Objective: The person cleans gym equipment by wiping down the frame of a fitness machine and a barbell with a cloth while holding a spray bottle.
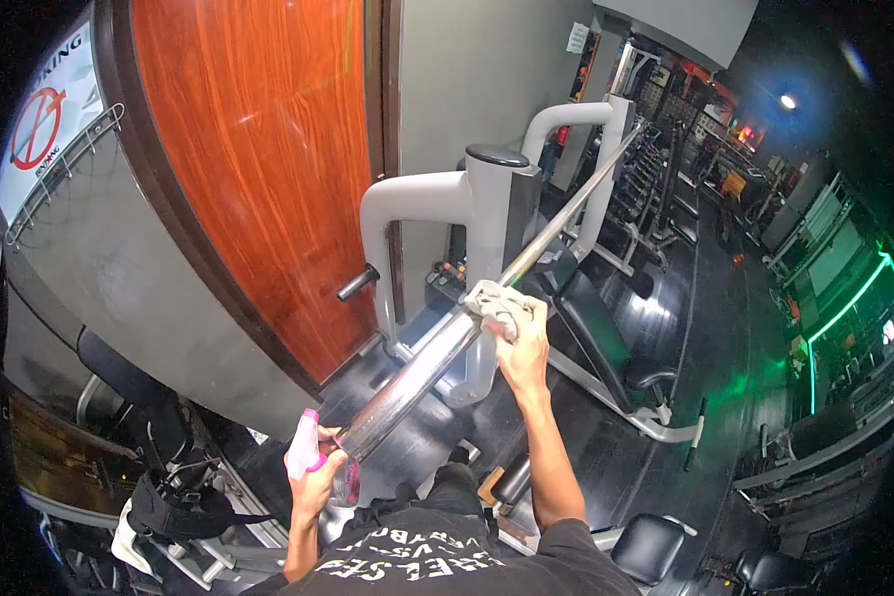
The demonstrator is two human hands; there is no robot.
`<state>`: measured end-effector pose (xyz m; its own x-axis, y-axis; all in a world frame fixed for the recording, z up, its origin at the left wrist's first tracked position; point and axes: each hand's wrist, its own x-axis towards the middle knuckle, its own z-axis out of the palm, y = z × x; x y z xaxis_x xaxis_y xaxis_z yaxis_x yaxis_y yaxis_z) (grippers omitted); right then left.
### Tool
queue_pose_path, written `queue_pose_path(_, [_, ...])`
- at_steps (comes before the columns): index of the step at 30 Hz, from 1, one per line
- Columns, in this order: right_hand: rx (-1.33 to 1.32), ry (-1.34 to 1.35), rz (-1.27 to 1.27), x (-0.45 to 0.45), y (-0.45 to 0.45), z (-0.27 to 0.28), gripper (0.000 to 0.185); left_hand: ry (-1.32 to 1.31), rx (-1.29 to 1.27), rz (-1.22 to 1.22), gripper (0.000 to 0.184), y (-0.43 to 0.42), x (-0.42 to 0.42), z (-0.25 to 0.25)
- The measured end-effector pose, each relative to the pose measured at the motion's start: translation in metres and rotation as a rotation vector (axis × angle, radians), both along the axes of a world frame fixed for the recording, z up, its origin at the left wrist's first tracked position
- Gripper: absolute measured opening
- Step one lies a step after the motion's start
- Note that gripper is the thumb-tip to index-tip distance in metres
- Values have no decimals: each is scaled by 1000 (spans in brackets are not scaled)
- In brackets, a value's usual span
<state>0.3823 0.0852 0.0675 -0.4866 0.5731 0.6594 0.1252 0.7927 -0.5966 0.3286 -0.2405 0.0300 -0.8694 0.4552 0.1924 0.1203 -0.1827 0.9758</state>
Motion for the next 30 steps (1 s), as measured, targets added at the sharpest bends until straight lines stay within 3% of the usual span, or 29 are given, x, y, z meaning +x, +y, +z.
queue_pose_path(3, [157,-137,165,6,-33,12,27,-40,32,-14,40,0,-5,-13])
queue_pose_path(5, [281,-146,509,15,-78,18,28,-36,34,-41,42,0,-6,-17])
queue_pose_path(7, [166,-214,775,24,-112,20,31,22,-49,-33,42,-2,-6,-15])
queue_pose_path(9, [324,-151,647,20,-105,15,31,24,-94,-48,42,-3,-8,-10])
queue_pose_path(11, [304,-93,497,9,-67,4,25,33,-97,-37,49,-3,-5,-8])
queue_pose_path(12, [212,-98,332,5,-47,-1,23,124,-115,-41,60,-4,-6,-12])
queue_pose_path(14, [-55,33,65,-2,-13,0,23,86,-111,-45,64,-5,-5,-14])
queue_pose_path(15, [-88,-41,-104,-2,-14,14,20,54,-103,-45,67,-5,-5,-14])
queue_pose_path(17, [-87,-47,-1,-1,-29,16,18,39,-85,-49,67,-4,-5,-15])
queue_pose_path(19, [280,-157,308,9,-73,36,22,34,-92,-38,62,-4,-4,-12])
queue_pose_path(21, [37,-205,725,25,-114,25,33,79,-163,-31,60,-7,-6,-21])
queue_pose_path(23, [223,-307,761,33,-126,31,34,131,-237,-23,57,-9,-7,-19])
queue_pose_path(27, [232,-179,313,8,-55,41,26,52,-143,-52,50,-6,-3,-4])
queue_pose_path(29, [48,-206,-104,-1,-23,31,16,101,-91,-82,50,-9,-4,-3])
queue_pose_path(30, [32,-228,-98,0,-30,36,16,62,-85,-109,49,-11,-4,-3])
